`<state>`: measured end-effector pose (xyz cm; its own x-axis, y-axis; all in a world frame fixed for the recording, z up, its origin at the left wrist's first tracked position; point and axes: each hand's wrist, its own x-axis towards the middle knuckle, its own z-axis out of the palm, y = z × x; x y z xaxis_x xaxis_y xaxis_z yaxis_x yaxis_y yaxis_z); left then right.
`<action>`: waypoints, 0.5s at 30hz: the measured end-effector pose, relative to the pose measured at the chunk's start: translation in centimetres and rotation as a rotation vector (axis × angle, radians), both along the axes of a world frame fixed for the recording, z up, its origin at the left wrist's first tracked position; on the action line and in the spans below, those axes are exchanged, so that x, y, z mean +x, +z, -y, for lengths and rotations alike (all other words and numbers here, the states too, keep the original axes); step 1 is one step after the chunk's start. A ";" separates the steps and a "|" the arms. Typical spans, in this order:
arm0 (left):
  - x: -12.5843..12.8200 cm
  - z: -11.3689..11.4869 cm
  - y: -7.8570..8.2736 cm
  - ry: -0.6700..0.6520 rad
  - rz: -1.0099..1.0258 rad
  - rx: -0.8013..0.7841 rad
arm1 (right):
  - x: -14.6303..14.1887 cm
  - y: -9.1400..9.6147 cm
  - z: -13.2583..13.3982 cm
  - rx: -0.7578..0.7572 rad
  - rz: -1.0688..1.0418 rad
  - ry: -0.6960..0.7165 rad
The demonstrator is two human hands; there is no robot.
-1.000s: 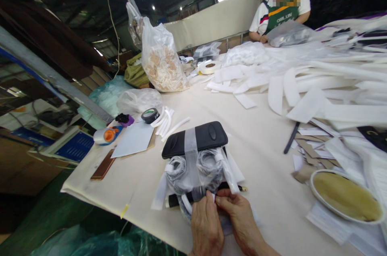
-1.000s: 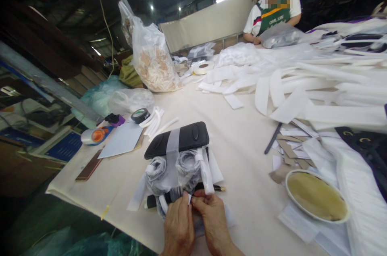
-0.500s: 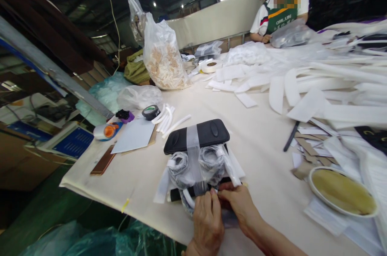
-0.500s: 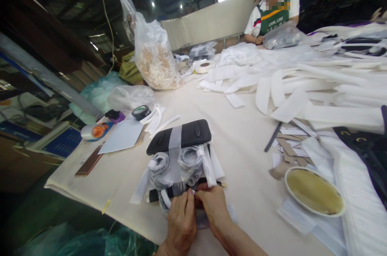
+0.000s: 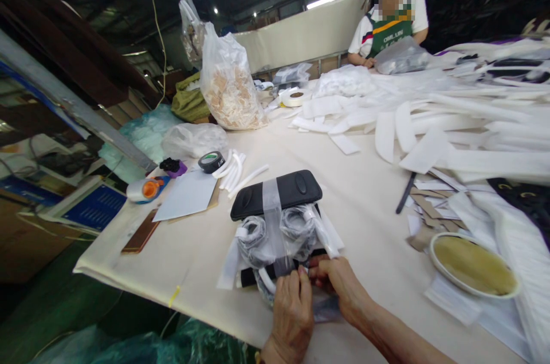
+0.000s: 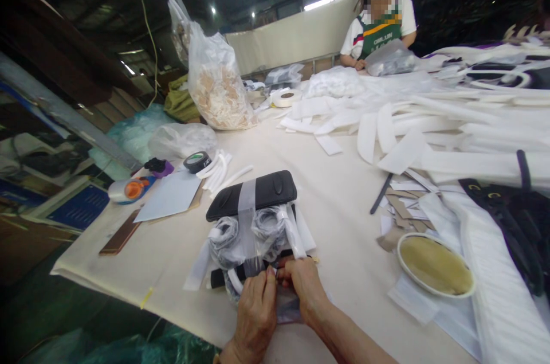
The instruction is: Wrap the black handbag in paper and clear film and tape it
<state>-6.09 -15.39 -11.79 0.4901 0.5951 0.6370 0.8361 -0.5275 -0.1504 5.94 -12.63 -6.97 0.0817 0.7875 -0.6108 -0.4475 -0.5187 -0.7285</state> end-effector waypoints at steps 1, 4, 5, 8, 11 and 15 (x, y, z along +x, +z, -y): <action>0.0 0.0 0.0 0.002 0.011 0.004 | 0.0 -0.2 0.0 0.003 0.010 -0.007; 0.2 0.0 0.0 0.007 0.123 -0.018 | -0.1 -0.7 0.0 0.014 0.026 -0.013; 0.3 0.0 0.0 0.014 0.175 -0.032 | -0.2 -0.7 0.1 0.019 0.024 -0.008; 0.6 -0.2 0.1 0.049 0.271 -0.061 | -0.2 -0.2 0.9 0.028 0.003 0.031; 0.9 -0.3 0.5 0.062 0.292 -0.055 | 1.8 0.6 2.7 0.041 0.031 0.073; 0.5 0.0 0.9 0.020 0.280 0.000 | 10.0 1.9 6.1 0.199 0.366 -0.047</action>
